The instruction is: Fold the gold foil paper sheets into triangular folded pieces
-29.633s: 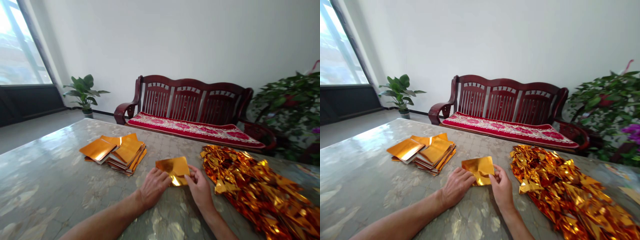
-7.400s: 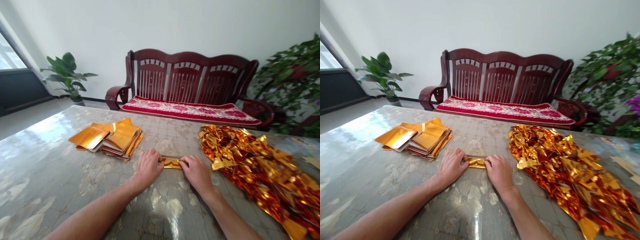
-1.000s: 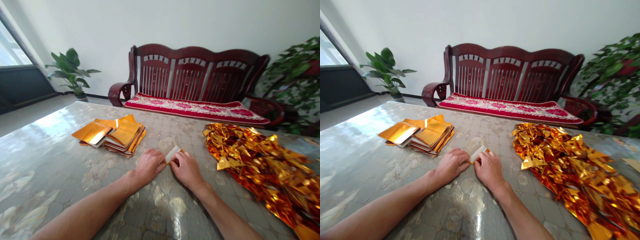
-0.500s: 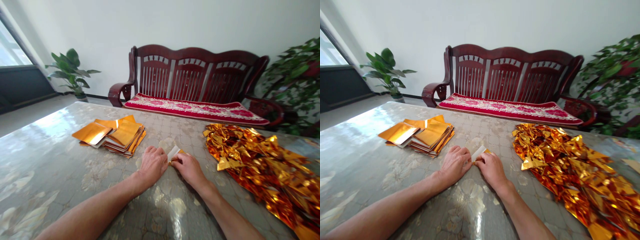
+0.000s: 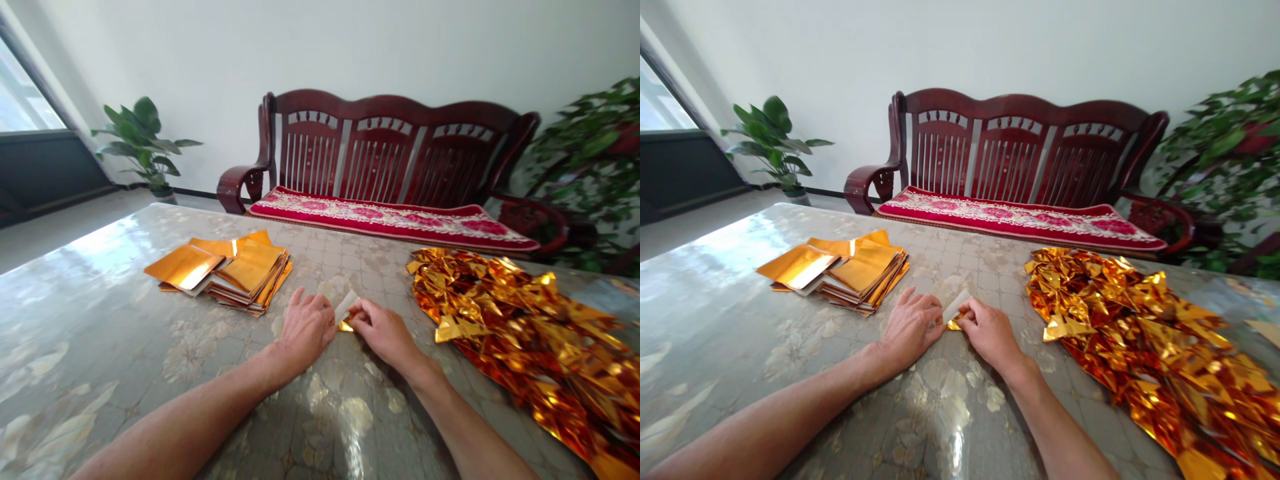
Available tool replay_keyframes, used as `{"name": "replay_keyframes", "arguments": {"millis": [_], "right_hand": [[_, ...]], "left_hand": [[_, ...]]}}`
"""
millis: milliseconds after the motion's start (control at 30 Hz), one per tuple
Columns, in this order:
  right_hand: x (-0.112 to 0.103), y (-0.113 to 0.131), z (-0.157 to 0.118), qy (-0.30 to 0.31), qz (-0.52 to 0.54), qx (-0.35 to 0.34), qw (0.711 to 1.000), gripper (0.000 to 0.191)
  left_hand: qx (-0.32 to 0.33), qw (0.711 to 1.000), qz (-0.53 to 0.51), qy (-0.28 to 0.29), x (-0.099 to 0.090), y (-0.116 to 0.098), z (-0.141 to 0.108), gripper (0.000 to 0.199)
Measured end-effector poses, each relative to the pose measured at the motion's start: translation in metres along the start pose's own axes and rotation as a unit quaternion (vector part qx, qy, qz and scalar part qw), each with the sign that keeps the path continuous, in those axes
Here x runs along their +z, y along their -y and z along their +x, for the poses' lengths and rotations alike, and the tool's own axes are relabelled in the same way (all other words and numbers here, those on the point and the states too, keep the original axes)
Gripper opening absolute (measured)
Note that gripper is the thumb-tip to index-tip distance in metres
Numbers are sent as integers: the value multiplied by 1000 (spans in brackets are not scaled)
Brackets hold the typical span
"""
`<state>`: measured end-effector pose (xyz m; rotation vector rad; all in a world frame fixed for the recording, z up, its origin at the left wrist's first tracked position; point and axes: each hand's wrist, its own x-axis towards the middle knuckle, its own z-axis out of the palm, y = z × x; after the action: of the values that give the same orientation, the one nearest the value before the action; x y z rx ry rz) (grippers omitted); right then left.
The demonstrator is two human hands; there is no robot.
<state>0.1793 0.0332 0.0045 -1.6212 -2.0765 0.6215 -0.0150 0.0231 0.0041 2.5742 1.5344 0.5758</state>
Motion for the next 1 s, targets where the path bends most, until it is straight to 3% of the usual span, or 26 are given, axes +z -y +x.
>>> {"name": "replay_keyframes", "arguments": {"millis": [500, 767, 1000], "right_hand": [[6, 3, 1, -28, -47, -3, 998, 11], [10, 0, -4, -45, -89, -39, 994, 4], [5, -8, -7, -31, -71, -53, 996, 7]], "left_hand": [[-8, 1000, 14, 0, 2, -1, -1, 7], [77, 997, 13, -11, 7, 0, -5, 23], [89, 995, 41, 18, 8, -2, -5, 25]]}}
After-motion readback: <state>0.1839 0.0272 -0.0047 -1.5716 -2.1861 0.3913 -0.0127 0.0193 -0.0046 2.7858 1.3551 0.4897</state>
